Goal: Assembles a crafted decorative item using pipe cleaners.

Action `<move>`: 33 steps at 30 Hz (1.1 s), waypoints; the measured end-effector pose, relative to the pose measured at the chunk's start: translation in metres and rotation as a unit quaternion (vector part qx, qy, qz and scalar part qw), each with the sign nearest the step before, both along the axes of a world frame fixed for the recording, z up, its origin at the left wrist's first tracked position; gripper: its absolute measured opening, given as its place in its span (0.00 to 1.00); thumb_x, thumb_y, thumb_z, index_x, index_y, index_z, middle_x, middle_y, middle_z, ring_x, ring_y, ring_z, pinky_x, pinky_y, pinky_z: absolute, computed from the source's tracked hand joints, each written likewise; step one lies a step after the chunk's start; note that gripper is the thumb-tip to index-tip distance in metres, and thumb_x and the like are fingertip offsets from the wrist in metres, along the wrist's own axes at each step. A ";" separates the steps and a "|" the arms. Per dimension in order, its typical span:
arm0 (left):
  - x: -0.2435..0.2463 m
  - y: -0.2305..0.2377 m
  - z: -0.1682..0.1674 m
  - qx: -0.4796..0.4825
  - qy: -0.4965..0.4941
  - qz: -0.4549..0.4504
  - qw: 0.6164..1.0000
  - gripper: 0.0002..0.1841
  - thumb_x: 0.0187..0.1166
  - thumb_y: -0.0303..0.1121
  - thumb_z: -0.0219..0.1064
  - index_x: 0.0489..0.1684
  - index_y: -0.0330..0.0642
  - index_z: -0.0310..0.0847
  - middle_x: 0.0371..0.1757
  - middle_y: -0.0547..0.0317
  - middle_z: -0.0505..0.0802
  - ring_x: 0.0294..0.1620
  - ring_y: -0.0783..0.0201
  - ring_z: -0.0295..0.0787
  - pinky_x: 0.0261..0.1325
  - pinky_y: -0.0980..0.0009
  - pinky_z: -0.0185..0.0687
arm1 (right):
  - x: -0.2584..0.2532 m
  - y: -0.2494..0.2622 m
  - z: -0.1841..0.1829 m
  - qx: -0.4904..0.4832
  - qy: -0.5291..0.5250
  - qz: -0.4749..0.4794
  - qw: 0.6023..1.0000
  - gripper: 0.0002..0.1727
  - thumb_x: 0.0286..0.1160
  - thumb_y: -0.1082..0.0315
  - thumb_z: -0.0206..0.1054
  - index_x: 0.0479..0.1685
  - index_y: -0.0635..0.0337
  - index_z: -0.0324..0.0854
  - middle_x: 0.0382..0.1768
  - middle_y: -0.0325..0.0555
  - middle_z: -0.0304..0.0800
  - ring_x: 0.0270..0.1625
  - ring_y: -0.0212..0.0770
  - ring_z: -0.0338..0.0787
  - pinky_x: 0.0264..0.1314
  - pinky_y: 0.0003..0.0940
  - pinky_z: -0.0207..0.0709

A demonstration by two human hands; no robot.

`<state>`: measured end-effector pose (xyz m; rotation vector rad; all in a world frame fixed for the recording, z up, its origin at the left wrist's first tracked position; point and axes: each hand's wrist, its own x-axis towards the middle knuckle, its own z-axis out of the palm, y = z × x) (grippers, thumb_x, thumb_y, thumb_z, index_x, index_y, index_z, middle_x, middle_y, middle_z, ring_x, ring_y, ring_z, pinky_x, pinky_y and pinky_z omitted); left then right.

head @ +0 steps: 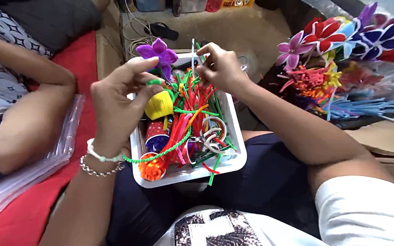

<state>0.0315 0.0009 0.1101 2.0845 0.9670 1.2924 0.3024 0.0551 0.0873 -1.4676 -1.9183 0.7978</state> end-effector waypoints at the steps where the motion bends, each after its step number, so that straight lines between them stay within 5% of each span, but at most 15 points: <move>1: 0.004 -0.003 0.000 -0.005 -0.002 -0.013 1.000 0.23 0.77 0.28 0.74 0.70 0.30 0.79 0.50 0.57 0.96 0.49 0.69 0.95 0.59 0.71 0.91 | -0.002 0.003 -0.007 0.006 -0.016 0.010 1.000 0.25 0.83 0.70 0.67 0.76 0.70 0.68 0.43 0.57 0.91 0.36 0.45 0.96 0.45 0.43 0.94; 5: 0.012 -0.011 -0.002 -0.006 -0.001 -0.031 1.000 0.23 0.75 0.28 0.76 0.67 0.28 0.79 0.48 0.56 0.97 0.47 0.70 0.96 0.57 0.73 0.93 | -0.006 -0.010 0.002 0.108 -0.080 0.059 0.989 0.24 0.82 0.62 0.68 0.72 0.68 0.77 0.64 0.60 0.86 0.64 0.53 0.89 0.69 0.51 0.82; 8: 0.016 -0.016 -0.001 -0.014 0.001 -0.036 0.999 0.22 0.74 0.25 0.75 0.66 0.29 0.79 0.47 0.58 0.97 0.45 0.72 0.96 0.54 0.76 0.93 | -0.017 -0.035 0.022 0.180 0.038 0.151 0.971 0.14 0.83 0.66 0.66 0.58 0.67 0.84 0.56 0.50 0.91 0.57 0.38 0.92 0.63 0.36 0.88; 11: 0.020 -0.023 0.002 -0.027 -0.001 -0.026 0.999 0.25 0.73 0.25 0.76 0.69 0.30 0.76 0.47 0.62 0.97 0.44 0.74 0.96 0.53 0.78 0.92 | -0.027 -0.052 0.029 0.184 0.134 0.218 0.949 0.10 0.80 0.71 0.69 0.51 0.70 0.86 0.48 0.48 0.93 0.52 0.34 0.93 0.58 0.32 0.90; 22: 0.026 -0.028 0.001 -0.049 -0.008 -0.009 0.999 0.22 0.71 0.26 0.78 0.64 0.30 0.82 0.44 0.62 0.97 0.42 0.75 0.96 0.51 0.79 0.93 | -0.029 -0.064 0.033 0.303 0.074 0.198 0.929 0.06 0.74 0.73 0.71 0.41 0.68 0.90 0.41 0.50 0.91 0.44 0.35 0.90 0.48 0.27 0.85; 29: 0.017 -0.021 0.000 0.019 0.085 -0.058 0.995 0.15 0.81 0.25 0.69 0.63 0.30 0.83 0.54 0.55 0.95 0.52 0.73 0.94 0.61 0.76 0.89 | -0.026 -0.060 0.031 0.207 0.102 0.228 0.946 0.06 0.77 0.73 0.68 0.42 0.69 0.85 0.39 0.47 0.89 0.42 0.30 0.88 0.49 0.25 0.85; 33: 0.014 -0.014 -0.003 0.052 0.095 -0.046 0.993 0.11 0.82 0.28 0.69 0.54 0.31 0.88 0.48 0.54 0.96 0.51 0.72 0.94 0.61 0.75 0.89 | -0.021 -0.056 0.029 0.120 0.151 0.242 0.951 0.07 0.80 0.71 0.66 0.45 0.67 0.83 0.39 0.42 0.87 0.41 0.26 0.87 0.45 0.22 0.84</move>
